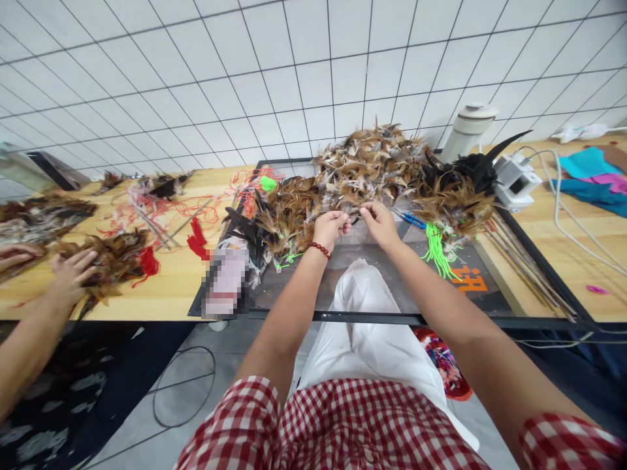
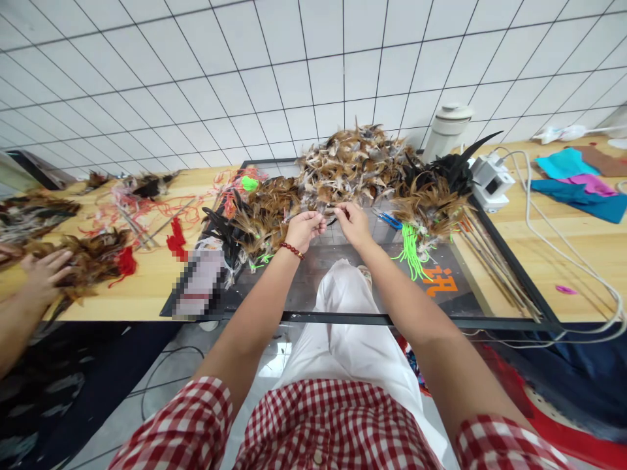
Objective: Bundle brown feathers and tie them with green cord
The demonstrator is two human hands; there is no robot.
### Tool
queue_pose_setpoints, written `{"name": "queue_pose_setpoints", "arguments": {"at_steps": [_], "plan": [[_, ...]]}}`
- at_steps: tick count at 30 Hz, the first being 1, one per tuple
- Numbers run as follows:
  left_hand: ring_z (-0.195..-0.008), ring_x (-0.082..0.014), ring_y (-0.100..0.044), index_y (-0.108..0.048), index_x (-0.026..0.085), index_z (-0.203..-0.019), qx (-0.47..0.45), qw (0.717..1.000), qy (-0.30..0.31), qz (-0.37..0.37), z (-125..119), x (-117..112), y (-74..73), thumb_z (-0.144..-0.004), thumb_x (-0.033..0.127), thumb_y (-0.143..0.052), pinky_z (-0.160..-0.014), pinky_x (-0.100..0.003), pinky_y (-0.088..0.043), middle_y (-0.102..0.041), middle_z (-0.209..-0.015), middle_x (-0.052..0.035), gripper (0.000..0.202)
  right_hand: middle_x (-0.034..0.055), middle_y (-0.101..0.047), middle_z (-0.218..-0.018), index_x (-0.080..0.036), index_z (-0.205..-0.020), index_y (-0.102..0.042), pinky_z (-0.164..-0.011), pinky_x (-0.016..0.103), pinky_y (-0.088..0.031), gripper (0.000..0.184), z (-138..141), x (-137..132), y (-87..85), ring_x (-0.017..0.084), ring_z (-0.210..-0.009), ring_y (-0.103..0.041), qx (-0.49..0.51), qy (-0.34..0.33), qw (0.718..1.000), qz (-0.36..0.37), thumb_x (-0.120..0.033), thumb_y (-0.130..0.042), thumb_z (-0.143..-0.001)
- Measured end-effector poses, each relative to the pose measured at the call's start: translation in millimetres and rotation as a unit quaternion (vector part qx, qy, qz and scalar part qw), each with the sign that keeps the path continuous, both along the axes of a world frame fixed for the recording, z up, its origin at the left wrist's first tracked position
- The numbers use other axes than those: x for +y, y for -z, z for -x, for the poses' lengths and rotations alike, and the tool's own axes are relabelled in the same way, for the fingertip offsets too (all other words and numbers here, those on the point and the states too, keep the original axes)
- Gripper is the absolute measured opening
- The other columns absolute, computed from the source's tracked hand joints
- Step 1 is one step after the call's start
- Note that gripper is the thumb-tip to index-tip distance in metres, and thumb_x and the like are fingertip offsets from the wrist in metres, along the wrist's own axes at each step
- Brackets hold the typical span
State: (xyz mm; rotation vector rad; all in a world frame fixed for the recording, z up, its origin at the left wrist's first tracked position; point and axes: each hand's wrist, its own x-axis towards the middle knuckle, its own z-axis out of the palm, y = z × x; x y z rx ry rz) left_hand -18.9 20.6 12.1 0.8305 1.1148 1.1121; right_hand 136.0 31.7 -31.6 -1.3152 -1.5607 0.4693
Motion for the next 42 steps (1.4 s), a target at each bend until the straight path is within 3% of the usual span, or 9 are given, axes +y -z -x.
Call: {"name": "queue_pose_setpoints", "arguments": {"at_steps": [5, 9, 13, 17, 21, 25, 29, 35, 42], "plan": [[-0.053, -0.0081, -0.059, -0.063, 0.011, -0.069, -0.004, 0.996, 0.088, 0.027, 1.6, -4.3, -3.2, -0.079, 0.013, -0.082, -0.06, -0.023, -0.048, -0.067, -0.061, -0.0019, 0.021, -0.0007, -0.062, -0.07, -0.021, -0.073, -0.066, -0.074, 0.032, -0.047, 0.06, 4.3, 1.8, -5.2, 0.015, -0.069, -0.053, 0.206, -0.158, 0.962, 0.087, -0.081, -0.071, -0.069], [-0.057, -0.0098, -0.064, -0.066, 0.011, -0.073, -0.016, 0.989, 0.142, 0.044, 2.8, -5.2, -2.7, -0.082, 0.018, -0.082, -0.066, -0.025, -0.052, -0.071, -0.066, -0.0047, 0.019, -0.0014, -0.064, -0.068, -0.022, -0.071, -0.071, -0.069, 0.031, -0.048, 0.058, 9.0, -3.5, -10.3, 0.014, -0.065, -0.053, 0.278, -0.166, 0.937, 0.132, -0.077, -0.083, -0.056], [-0.061, -0.0112, -0.067, -0.068, 0.01, -0.075, -0.02, 0.984, 0.163, 0.063, 4.6, -4.5, -3.1, -0.087, 0.018, -0.077, -0.07, -0.027, -0.053, -0.073, -0.069, -0.0069, 0.016, 0.0, -0.065, -0.072, -0.021, -0.072, -0.072, -0.068, 0.031, -0.049, 0.057, 8.4, -4.1, -8.7, 0.014, -0.068, -0.055, 0.264, -0.154, 0.944, 0.126, -0.075, -0.083, -0.057], [-0.064, -0.0106, -0.067, -0.068, 0.012, -0.077, -0.064, 0.988, 0.117, 0.072, 5.0, -1.9, -2.2, -0.085, 0.015, -0.077, -0.071, -0.025, -0.053, -0.072, -0.069, -0.0042, 0.012, 0.003, -0.067, -0.092, -0.022, -0.101, -0.072, -0.074, 0.034, -0.054, 0.066, 4.6, -0.1, -1.7, 0.015, -0.072, -0.055, 0.231, -0.159, 0.955, 0.098, -0.074, -0.081, -0.062], [-0.058, -0.0069, -0.061, -0.069, 0.011, -0.075, -0.095, 0.99, 0.072, 0.069, 3.8, -0.3, -0.7, -0.088, 0.007, -0.066, -0.067, -0.023, -0.051, -0.07, -0.07, -0.0018, 0.014, 0.0164, -0.059, -0.132, -0.02, -0.142, -0.054, -0.079, 0.04, -0.056, 0.098, 3.6, 3.8, 8.0, 0.018, -0.08, -0.057, 0.052, -0.116, 0.992, 0.004, -0.06, -0.088, -0.059], [-0.059, -0.0075, -0.06, -0.069, 0.01, -0.073, -0.087, 0.99, 0.088, 0.062, 3.1, -0.8, 0.7, -0.088, 0.006, -0.063, -0.07, -0.025, -0.053, -0.068, -0.066, -0.0016, 0.017, 0.0215, -0.049, -0.146, -0.018, -0.152, -0.044, -0.084, 0.043, -0.057, 0.084, 7.7, 4.2, 14.5, 0.019, -0.083, -0.06, -0.053, -0.077, 0.994, -0.055, -0.05, -0.072, -0.08], [-0.06, -0.007, -0.062, -0.068, 0.011, -0.077, -0.084, 0.994, 0.038, 0.051, 4.5, 0.5, -1.0, -0.091, 0.009, -0.064, -0.069, -0.023, -0.052, -0.069, -0.069, -0.0007, 0.014, 0.0195, -0.052, -0.144, -0.021, -0.15, -0.047, -0.081, 0.044, -0.059, 0.083, 4.7, 8.9, 17.6, 0.021, -0.085, -0.062, -0.016, -0.055, 0.996, -0.064, -0.056, -0.074, -0.081], [-0.049, -0.0041, -0.056, -0.066, 0.013, -0.086, -0.124, 0.986, -0.108, 0.037, 9.8, 7.6, -7.8, -0.097, 0.017, -0.062, -0.054, -0.017, -0.044, -0.065, -0.061, 0.0024, 0.013, 0.0128, -0.068, -0.113, -0.019, -0.112, -0.073, -0.083, 0.042, -0.056, 0.038, -14.5, 14.6, 18.0, 0.023, -0.083, -0.064, -0.016, 0.021, 0.997, -0.072, -0.049, -0.058, -0.094], [-0.049, -0.004, -0.058, -0.063, 0.011, -0.08, -0.147, 0.977, -0.145, 0.043, 8.2, 10.4, -5.0, -0.099, 0.011, -0.057, -0.057, -0.017, -0.047, -0.064, -0.059, 0.0017, 0.02, 0.0125, -0.072, -0.104, -0.02, -0.096, -0.08, -0.098, 0.047, -0.043, 0.028, 17.0, -6.7, -8.4, 0.03, -0.106, -0.062, -0.252, 0.018, 0.967, 0.017, -0.042, -0.064, -0.091]]}}
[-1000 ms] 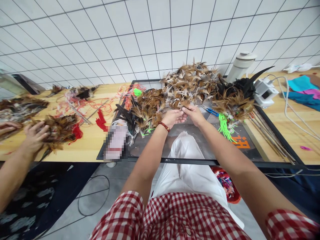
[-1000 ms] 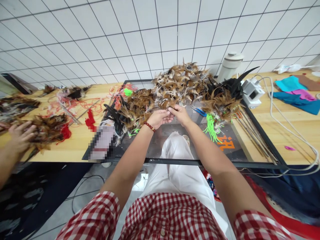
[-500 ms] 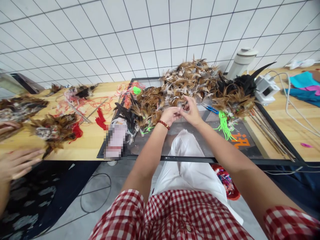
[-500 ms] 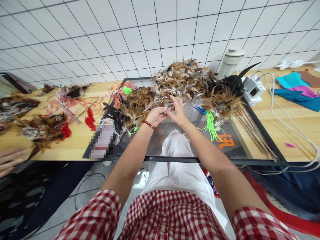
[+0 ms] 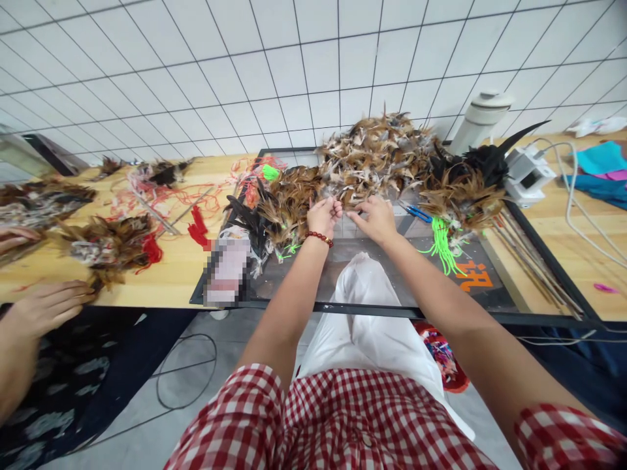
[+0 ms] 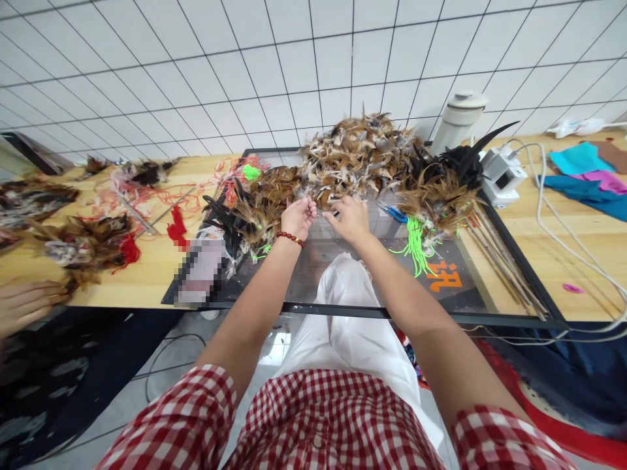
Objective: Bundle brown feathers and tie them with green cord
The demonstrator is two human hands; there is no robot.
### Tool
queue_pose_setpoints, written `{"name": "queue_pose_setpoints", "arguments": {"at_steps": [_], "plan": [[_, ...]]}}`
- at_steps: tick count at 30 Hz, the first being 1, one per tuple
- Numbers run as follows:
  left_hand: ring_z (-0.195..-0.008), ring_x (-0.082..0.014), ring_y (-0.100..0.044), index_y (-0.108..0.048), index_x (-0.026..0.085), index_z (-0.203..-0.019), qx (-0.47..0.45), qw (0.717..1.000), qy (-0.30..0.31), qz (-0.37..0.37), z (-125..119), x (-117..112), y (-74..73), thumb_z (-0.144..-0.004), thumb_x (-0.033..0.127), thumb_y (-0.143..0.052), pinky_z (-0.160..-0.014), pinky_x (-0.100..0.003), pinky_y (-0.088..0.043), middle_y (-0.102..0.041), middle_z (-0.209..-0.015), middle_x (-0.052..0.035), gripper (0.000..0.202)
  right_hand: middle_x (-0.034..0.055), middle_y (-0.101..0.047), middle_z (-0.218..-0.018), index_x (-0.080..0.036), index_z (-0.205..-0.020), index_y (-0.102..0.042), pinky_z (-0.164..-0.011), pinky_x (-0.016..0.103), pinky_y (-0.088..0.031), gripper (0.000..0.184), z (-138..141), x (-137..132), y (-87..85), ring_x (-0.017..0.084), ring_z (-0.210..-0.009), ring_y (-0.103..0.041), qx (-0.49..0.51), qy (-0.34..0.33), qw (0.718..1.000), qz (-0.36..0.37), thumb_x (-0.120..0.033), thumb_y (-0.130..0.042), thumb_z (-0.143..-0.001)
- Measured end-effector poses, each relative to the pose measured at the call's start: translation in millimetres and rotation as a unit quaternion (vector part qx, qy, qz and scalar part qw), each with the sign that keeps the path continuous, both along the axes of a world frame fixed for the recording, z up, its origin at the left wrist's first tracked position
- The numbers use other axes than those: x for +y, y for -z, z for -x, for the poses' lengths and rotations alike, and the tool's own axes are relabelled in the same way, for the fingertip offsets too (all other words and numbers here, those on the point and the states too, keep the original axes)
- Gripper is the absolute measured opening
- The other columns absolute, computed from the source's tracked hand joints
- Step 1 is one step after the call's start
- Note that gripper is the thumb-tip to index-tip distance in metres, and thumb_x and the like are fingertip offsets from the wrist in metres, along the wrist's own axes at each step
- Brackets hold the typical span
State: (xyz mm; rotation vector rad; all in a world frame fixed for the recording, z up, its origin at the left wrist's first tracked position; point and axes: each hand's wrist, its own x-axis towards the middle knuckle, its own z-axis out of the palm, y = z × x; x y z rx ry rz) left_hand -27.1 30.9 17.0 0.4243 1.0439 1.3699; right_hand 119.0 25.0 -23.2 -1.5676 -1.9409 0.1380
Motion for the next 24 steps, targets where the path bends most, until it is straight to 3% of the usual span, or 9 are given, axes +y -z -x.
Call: {"name": "queue_pose_setpoints", "arguments": {"at_steps": [4, 8, 11, 14, 18, 24], "plan": [[-0.049, -0.0048, -0.057, -0.061, 0.012, -0.079, 0.031, 0.999, 0.02, -0.002, -2.1, -1.6, 1.4, -0.098, 0.012, -0.058, -0.057, -0.019, -0.046, -0.064, -0.059, 0.002, 0.02, 0.0134, -0.072, -0.101, -0.019, -0.086, -0.078, -0.095, 0.046, -0.042, 0.018, 13.1, -0.5, -3.9, 0.031, -0.102, -0.061, -0.032, 0.024, 0.999, 0.028, -0.03, -0.064, -0.086], [-0.053, -0.0057, -0.06, -0.062, 0.013, -0.08, 0.06, 0.998, 0.029, 0.0, -3.9, -2.9, 1.7, -0.096, 0.012, -0.061, -0.063, -0.021, -0.048, -0.067, -0.065, 0.0018, 0.016, 0.0084, -0.068, -0.086, -0.018, -0.077, -0.069, -0.084, 0.037, -0.046, 0.015, 1.3, 9.9, 5.2, 0.022, -0.083, -0.059, 0.135, 0.013, 0.991, 0.001, -0.023, -0.056, -0.083], [-0.056, -0.0065, -0.063, -0.061, 0.013, -0.08, 0.062, 0.998, 0.029, 0.001, -5.1, -4.3, 1.2, -0.096, 0.012, -0.061, -0.068, -0.022, -0.051, -0.068, -0.066, 0.0015, 0.017, 0.0014, -0.06, -0.072, -0.021, -0.074, -0.062, -0.074, 0.032, -0.045, 0.018, -7.4, 16.7, 8.6, 0.016, -0.072, -0.052, 0.337, 0.011, 0.941, -0.025, -0.033, -0.057, -0.085], [-0.058, -0.0065, -0.064, -0.063, 0.013, -0.079, 0.067, 0.996, 0.063, -0.003, -6.4, -7.3, 0.8, -0.096, 0.013, -0.061, -0.073, -0.023, -0.051, -0.069, -0.067, 0.0001, 0.018, -0.0024, -0.056, -0.067, -0.022, -0.074, -0.062, -0.07, 0.03, -0.044, 0.031, -5.8, 17.1, 6.2, 0.014, -0.067, -0.048, 0.461, -0.041, 0.886, 0.004, -0.051, -0.068, -0.08], [-0.064, -0.0095, -0.069, -0.066, 0.012, -0.079, 0.044, 0.99, 0.136, -0.01, -8.3, -11.9, 0.9, -0.094, 0.011, -0.063, -0.079, -0.025, -0.054, -0.072, -0.07, -0.0028, 0.015, -0.0021, -0.061, -0.069, -0.022, -0.073, -0.066, -0.072, 0.031, -0.047, 0.047, 3.6, 10.4, -0.1, 0.013, -0.067, -0.051, 0.511, -0.105, 0.852, 0.053, -0.066, -0.08, -0.066], [-0.067, -0.0101, -0.071, -0.066, 0.012, -0.08, 0.011, 0.984, 0.178, 0.011, -9.8, -15.2, -1.1, -0.094, 0.009, -0.062, -0.084, -0.026, -0.056, -0.073, -0.069, -0.0033, 0.014, -0.003, -0.061, -0.067, -0.022, -0.072, -0.066, -0.068, 0.03, -0.05, 0.052, 6.0, 7.0, -3.7, 0.012, -0.063, -0.052, 0.542, -0.105, 0.83, 0.075, -0.067, -0.086, -0.057]]}}
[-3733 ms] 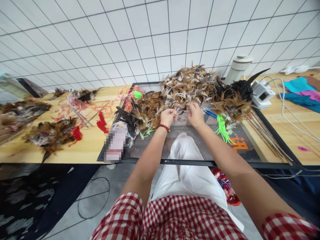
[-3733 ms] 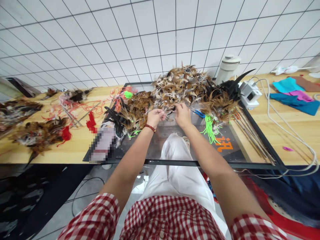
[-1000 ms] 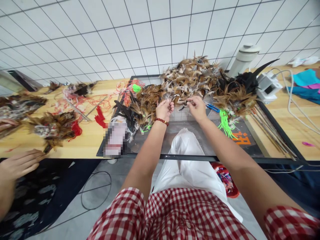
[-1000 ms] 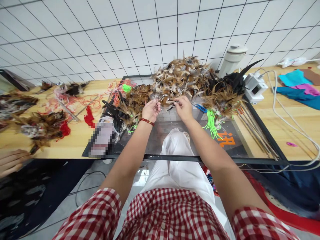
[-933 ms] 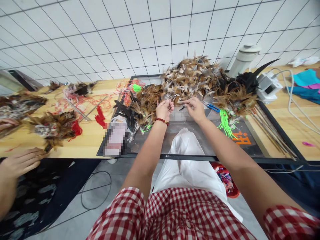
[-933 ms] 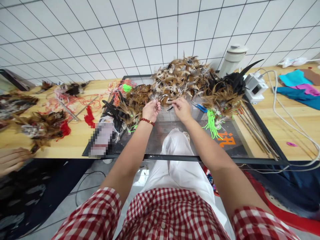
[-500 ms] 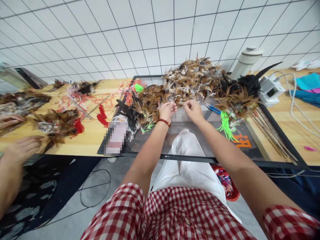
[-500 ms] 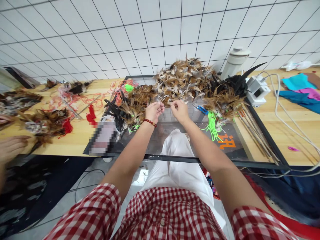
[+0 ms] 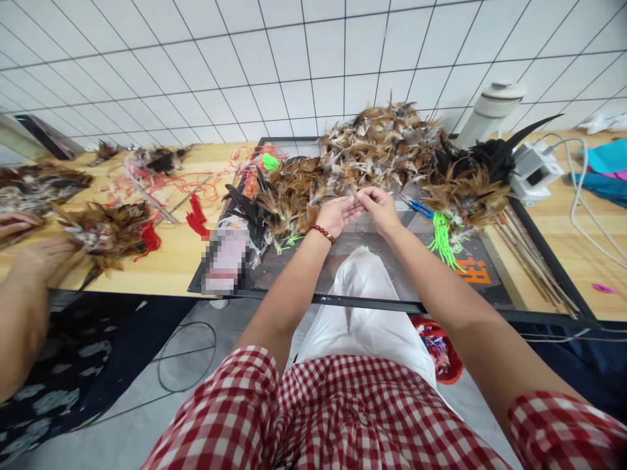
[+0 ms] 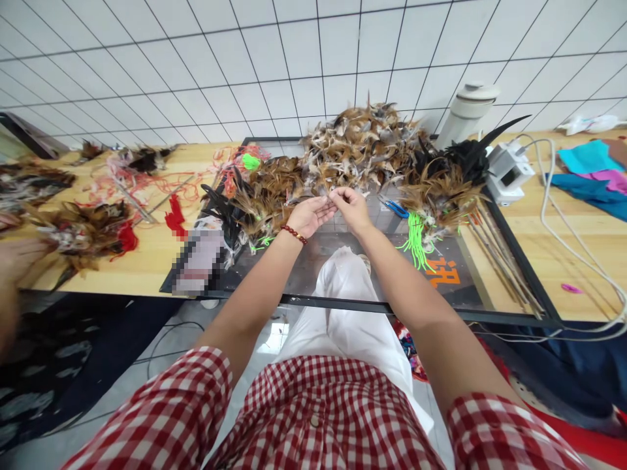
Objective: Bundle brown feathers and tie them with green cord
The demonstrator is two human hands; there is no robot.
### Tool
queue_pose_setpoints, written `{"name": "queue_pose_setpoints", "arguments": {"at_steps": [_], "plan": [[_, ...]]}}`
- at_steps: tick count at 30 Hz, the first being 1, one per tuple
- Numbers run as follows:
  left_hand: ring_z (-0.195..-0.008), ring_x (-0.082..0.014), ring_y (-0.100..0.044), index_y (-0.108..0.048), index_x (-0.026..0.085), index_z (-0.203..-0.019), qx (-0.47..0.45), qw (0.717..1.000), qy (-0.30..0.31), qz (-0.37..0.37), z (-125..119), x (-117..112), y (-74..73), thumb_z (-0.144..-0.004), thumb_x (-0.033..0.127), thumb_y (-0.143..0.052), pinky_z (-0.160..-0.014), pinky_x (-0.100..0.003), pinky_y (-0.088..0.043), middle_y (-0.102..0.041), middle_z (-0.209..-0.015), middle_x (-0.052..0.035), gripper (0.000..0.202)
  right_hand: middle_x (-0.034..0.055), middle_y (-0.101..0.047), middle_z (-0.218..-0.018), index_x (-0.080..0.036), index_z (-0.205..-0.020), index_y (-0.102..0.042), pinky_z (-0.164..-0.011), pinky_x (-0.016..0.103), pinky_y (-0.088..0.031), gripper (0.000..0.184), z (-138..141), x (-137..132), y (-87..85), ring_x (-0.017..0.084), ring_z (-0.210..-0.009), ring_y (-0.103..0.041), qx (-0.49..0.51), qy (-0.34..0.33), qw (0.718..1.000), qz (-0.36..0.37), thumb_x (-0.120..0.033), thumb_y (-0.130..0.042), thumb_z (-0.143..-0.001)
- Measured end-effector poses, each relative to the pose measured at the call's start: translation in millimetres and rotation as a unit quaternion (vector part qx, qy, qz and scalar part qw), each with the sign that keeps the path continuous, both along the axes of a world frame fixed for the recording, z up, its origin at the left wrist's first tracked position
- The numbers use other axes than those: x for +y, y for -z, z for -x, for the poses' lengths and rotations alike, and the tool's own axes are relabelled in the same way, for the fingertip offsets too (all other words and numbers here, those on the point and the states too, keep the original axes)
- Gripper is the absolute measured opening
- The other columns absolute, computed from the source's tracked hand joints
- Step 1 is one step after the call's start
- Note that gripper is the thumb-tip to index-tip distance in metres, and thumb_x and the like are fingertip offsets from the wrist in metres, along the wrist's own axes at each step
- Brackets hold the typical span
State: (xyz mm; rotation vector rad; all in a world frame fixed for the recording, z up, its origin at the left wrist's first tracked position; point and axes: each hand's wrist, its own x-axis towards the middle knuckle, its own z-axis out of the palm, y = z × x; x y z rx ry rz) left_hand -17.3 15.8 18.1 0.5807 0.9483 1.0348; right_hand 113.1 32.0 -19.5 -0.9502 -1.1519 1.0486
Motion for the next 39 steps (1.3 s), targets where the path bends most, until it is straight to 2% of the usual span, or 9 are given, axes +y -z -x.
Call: {"name": "queue_pose_setpoints", "arguments": {"at_steps": [5, 10, 17, 21, 23, 25, 30, 33, 39], "plan": [[-0.061, -0.0067, -0.066, -0.068, 0.011, -0.079, 0.012, 1.0, 0.006, -0.008, -1.2, -0.3, 2.8, -0.092, 0.007, -0.066, -0.079, -0.023, -0.054, -0.071, -0.067, -0.0014, 0.014, -0.0038, -0.059, -0.063, -0.022, -0.074, -0.066, -0.064, 0.029, -0.049, 0.053, -2.1, 3.7, 4.5, 0.011, -0.061, -0.052, -0.015, -0.004, 1.0, -0.017, -0.07, -0.084, -0.062], [-0.055, -0.0051, -0.06, -0.068, 0.012, -0.076, 0.027, 0.999, 0.023, -0.029, -1.1, 2.9, 8.3, -0.089, 0.008, -0.07, -0.062, -0.019, -0.049, -0.066, -0.062, 0.0009, 0.013, -0.0026, -0.062, -0.068, -0.022, -0.075, -0.069, -0.067, 0.029, -0.048, 0.058, -7.1, 7.1, 7.5, 0.012, -0.066, -0.053, -0.043, 0.013, 0.998, -0.035, -0.076, -0.082, -0.059], [-0.048, -0.005, -0.052, -0.064, 0.013, -0.07, 0.062, 0.992, 0.094, -0.05, 2.9, 1.7, 4.1, -0.081, 0.013, -0.08, -0.052, -0.019, -0.043, -0.06, -0.057, 0.0016, 0.02, -0.0049, -0.045, -0.057, -0.021, -0.06, -0.059, -0.057, 0.028, -0.034, 0.062, -16.4, 6.6, 2.3, 0.01, -0.057, -0.036, -0.09, -0.04, 0.995, -0.006, -0.08, -0.079, -0.059], [-0.049, -0.0048, -0.052, -0.066, 0.012, -0.071, 0.051, 0.996, 0.067, -0.041, 4.6, 4.2, 3.3, -0.086, 0.011, -0.074, -0.054, -0.019, -0.042, -0.059, -0.058, 0.0013, 0.017, -0.0022, -0.054, -0.065, -0.022, -0.071, -0.064, -0.064, 0.03, -0.042, 0.06, -28.5, 17.1, 7.3, 0.013, -0.063, -0.045, -0.09, 0.065, 0.993, -0.028, -0.081, -0.072, -0.063], [-0.053, -0.0047, -0.056, -0.067, 0.012, -0.074, 0.029, 0.999, 0.031, -0.033, 4.9, 6.0, 4.0, -0.089, 0.01, -0.07, -0.059, -0.018, -0.045, -0.062, -0.061, 0.0007, 0.016, 0.0002, -0.059, -0.071, -0.022, -0.076, -0.067, -0.07, 0.033, -0.045, 0.058, -38.7, 22.5, 11.3, 0.015, -0.068, -0.049, -0.144, 0.132, 0.979, -0.052, -0.079, -0.068, -0.07], [-0.059, -0.0054, -0.06, -0.067, 0.013, -0.077, 0.017, 0.999, 0.009, -0.03, 4.8, 6.7, 4.7, -0.091, 0.01, -0.068, -0.067, -0.019, -0.049, -0.066, -0.067, -0.0004, 0.015, 0.0025, -0.062, -0.075, -0.021, -0.079, -0.071, -0.074, 0.035, -0.047, 0.052, -48.5, 25.1, 15.2, 0.017, -0.072, -0.053, -0.232, 0.155, 0.958, -0.072, -0.073, -0.068, -0.074], [-0.062, -0.0051, -0.061, -0.066, 0.012, -0.08, 0.017, 0.999, -0.01, -0.04, 2.5, 4.5, 5.0, -0.094, 0.011, -0.063, -0.075, -0.02, -0.052, -0.068, -0.07, -0.0005, 0.015, 0.0076, -0.068, -0.092, -0.02, -0.093, -0.077, -0.088, 0.041, -0.048, 0.042, -58.7, 23.3, 22.4, 0.024, -0.089, -0.06, -0.41, 0.065, 0.901, -0.125, -0.059, -0.077, -0.077], [-0.061, -0.005, -0.06, -0.066, 0.013, -0.079, 0.027, 0.998, -0.025, -0.049, -1.0, 6.6, 9.4, -0.094, 0.011, -0.063, -0.074, -0.02, -0.052, -0.068, -0.069, -0.0002, 0.016, 0.0092, -0.071, -0.099, -0.021, -0.087, -0.076, -0.096, 0.045, -0.045, 0.033, -57.7, 22.5, 24.4, 0.027, -0.1, -0.061, -0.482, 0.04, 0.864, -0.139, -0.053, -0.068, -0.087], [-0.071, -0.0125, -0.066, -0.067, 0.015, -0.067, 0.193, 0.965, -0.096, -0.152, -9.2, 18.8, 32.2, -0.082, 0.009, -0.074, -0.077, -0.025, -0.052, -0.066, -0.066, -0.0009, 0.018, 0.0119, -0.074, -0.096, -0.02, -0.094, -0.069, -0.09, 0.045, -0.043, 0.023, -47.3, 11.0, 19.9, 0.03, -0.097, -0.063, -0.569, 0.029, 0.81, -0.137, -0.031, -0.048, -0.094]]}}
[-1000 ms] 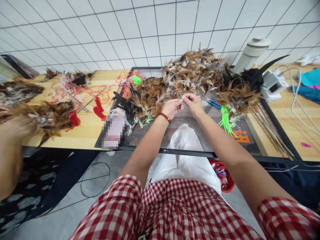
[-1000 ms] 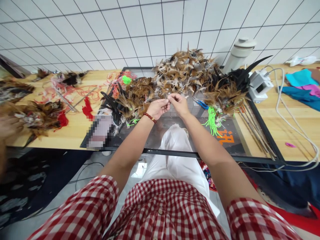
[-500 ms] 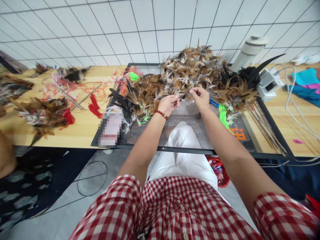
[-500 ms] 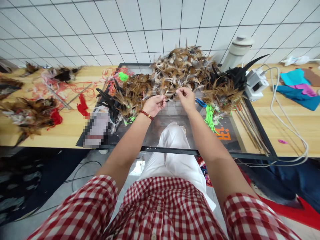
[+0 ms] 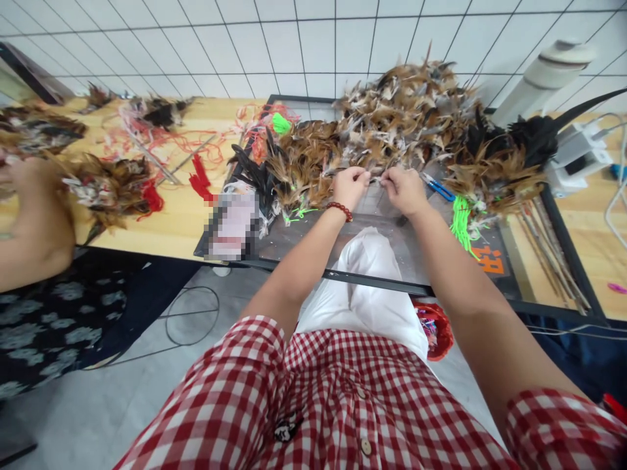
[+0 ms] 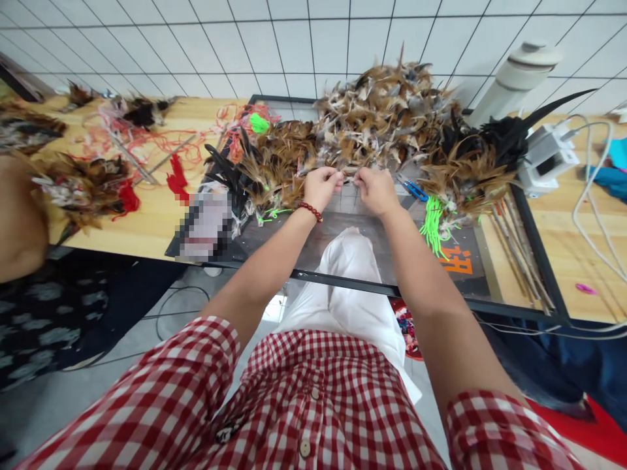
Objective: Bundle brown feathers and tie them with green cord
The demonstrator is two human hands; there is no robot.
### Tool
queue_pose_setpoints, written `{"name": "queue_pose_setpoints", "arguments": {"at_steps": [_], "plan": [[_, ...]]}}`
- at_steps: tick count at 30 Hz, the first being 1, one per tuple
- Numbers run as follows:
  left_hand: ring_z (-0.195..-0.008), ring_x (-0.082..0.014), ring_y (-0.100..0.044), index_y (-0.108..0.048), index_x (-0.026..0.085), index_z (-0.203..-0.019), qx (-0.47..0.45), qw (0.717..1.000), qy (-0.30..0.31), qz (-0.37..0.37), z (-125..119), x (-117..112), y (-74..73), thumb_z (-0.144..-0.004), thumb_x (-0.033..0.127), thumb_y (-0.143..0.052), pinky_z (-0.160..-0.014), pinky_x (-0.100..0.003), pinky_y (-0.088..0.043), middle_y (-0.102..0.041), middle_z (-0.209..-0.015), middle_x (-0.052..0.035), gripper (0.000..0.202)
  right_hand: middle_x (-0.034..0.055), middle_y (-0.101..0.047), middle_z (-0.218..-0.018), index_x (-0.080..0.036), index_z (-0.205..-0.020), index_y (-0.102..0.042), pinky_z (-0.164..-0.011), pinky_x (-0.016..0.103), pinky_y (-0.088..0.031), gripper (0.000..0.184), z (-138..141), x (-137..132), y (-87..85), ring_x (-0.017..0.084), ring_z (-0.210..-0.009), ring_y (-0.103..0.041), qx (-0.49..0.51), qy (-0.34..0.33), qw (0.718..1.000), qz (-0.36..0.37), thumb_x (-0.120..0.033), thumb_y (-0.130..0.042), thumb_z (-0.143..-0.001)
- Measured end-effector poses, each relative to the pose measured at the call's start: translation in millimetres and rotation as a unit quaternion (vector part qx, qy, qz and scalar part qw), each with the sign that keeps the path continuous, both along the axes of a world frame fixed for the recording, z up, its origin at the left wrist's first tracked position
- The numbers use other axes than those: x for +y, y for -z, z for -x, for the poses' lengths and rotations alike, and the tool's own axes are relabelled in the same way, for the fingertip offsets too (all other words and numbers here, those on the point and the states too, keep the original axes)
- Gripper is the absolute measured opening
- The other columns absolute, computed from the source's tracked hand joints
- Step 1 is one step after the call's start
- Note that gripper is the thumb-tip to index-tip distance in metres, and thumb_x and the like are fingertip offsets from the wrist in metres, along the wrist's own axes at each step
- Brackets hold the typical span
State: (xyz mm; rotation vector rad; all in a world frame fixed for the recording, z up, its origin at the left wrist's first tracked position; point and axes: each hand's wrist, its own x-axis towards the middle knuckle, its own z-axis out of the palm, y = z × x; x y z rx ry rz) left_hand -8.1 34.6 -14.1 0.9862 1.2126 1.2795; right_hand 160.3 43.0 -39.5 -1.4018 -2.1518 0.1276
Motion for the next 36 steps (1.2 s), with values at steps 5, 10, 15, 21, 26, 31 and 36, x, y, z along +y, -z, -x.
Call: {"name": "queue_pose_setpoints", "arguments": {"at_steps": [5, 10, 15, 21, 26, 31, 36], "plan": [[-0.099, -0.0222, -0.071, -0.071, 0.018, -0.069, 0.083, 0.994, 0.022, -0.064, -0.3, 4.7, 12.3, -0.078, 0.01, -0.076, -0.087, -0.029, -0.053, -0.072, -0.074, -0.0045, 0.014, 0.0128, -0.072, -0.097, -0.02, -0.093, -0.065, -0.097, 0.051, -0.039, 0.024, 13.9, -13.8, -5.4, 0.033, -0.101, -0.061, -0.035, -0.006, 0.999, -0.022, -0.034, -0.046, -0.096], [-0.096, -0.0218, -0.07, -0.073, 0.018, -0.072, 0.14, 0.986, 0.026, -0.089, 0.9, 9.4, 19.4, -0.08, 0.013, -0.074, -0.087, -0.03, -0.052, -0.073, -0.078, -0.0047, 0.01, 0.0108, -0.07, -0.099, -0.022, -0.095, -0.064, -0.098, 0.05, -0.038, 0.028, 15.1, -14.3, -7.1, 0.03, -0.102, -0.059, -0.019, 0.022, 0.998, -0.051, -0.04, -0.043, -0.1], [-0.09, -0.021, -0.068, -0.071, 0.018, -0.067, 0.206, 0.971, 0.029, -0.122, 1.3, 4.6, 14.2, -0.081, 0.011, -0.071, -0.088, -0.03, -0.048, -0.071, -0.074, -0.0042, 0.015, 0.0111, -0.068, -0.101, -0.021, -0.098, -0.065, -0.098, 0.051, -0.038, 0.032, 13.7, -13.0, -6.1, 0.031, -0.103, -0.058, -0.026, 0.028, 0.997, -0.063, -0.042, -0.041, -0.102], [-0.097, -0.0242, -0.065, -0.065, 0.019, -0.06, 0.246, 0.959, 0.049, -0.13, 3.0, -6.3, -0.2, -0.079, 0.009, -0.071, -0.093, -0.032, -0.044, -0.069, -0.073, -0.0063, 0.022, 0.0117, -0.067, -0.103, -0.021, -0.101, -0.065, -0.1, 0.052, -0.038, 0.035, 15.1, -14.0, -6.9, 0.032, -0.108, -0.058, -0.018, 0.03, 0.997, -0.07, -0.044, -0.039, -0.104], [-0.098, -0.0238, -0.065, -0.057, 0.019, -0.053, 0.205, 0.969, 0.064, -0.124, 3.3, -6.1, -1.3, -0.075, 0.007, -0.073, -0.09, -0.03, -0.046, -0.064, -0.069, -0.0056, 0.031, 0.0111, -0.068, -0.104, -0.023, -0.101, -0.067, -0.103, 0.052, -0.038, 0.037, 14.7, -12.7, -9.7, 0.031, -0.109, -0.059, -0.008, 0.04, 0.997, -0.065, -0.044, -0.038, -0.105], [-0.063, -0.0111, -0.06, -0.059, 0.017, -0.062, 0.033, 0.999, -0.01, -0.001, 0.5, -2.1, -4.2, -0.084, 0.011, -0.071, -0.064, -0.022, -0.046, -0.059, -0.06, 0.0016, 0.025, 0.0129, -0.067, -0.105, -0.021, -0.106, -0.069, -0.098, 0.052, -0.043, 0.039, -4.0, 2.6, -2.1, 0.03, -0.105, -0.061, 0.091, 0.144, 0.983, -0.066, -0.04, -0.035, -0.105], [-0.054, -0.0051, -0.057, -0.065, 0.017, -0.078, -0.101, 0.991, -0.064, 0.065, 2.4, -2.1, -15.5, -0.085, 0.027, -0.079, -0.059, -0.017, -0.047, -0.062, -0.064, 0.0037, 0.019, 0.0148, -0.066, -0.116, -0.023, -0.124, -0.067, -0.095, 0.052, -0.044, 0.037, -7.8, 8.7, 5.5, 0.032, -0.113, -0.058, 0.066, 0.171, 0.981, -0.059, -0.033, -0.038, -0.103]]}}
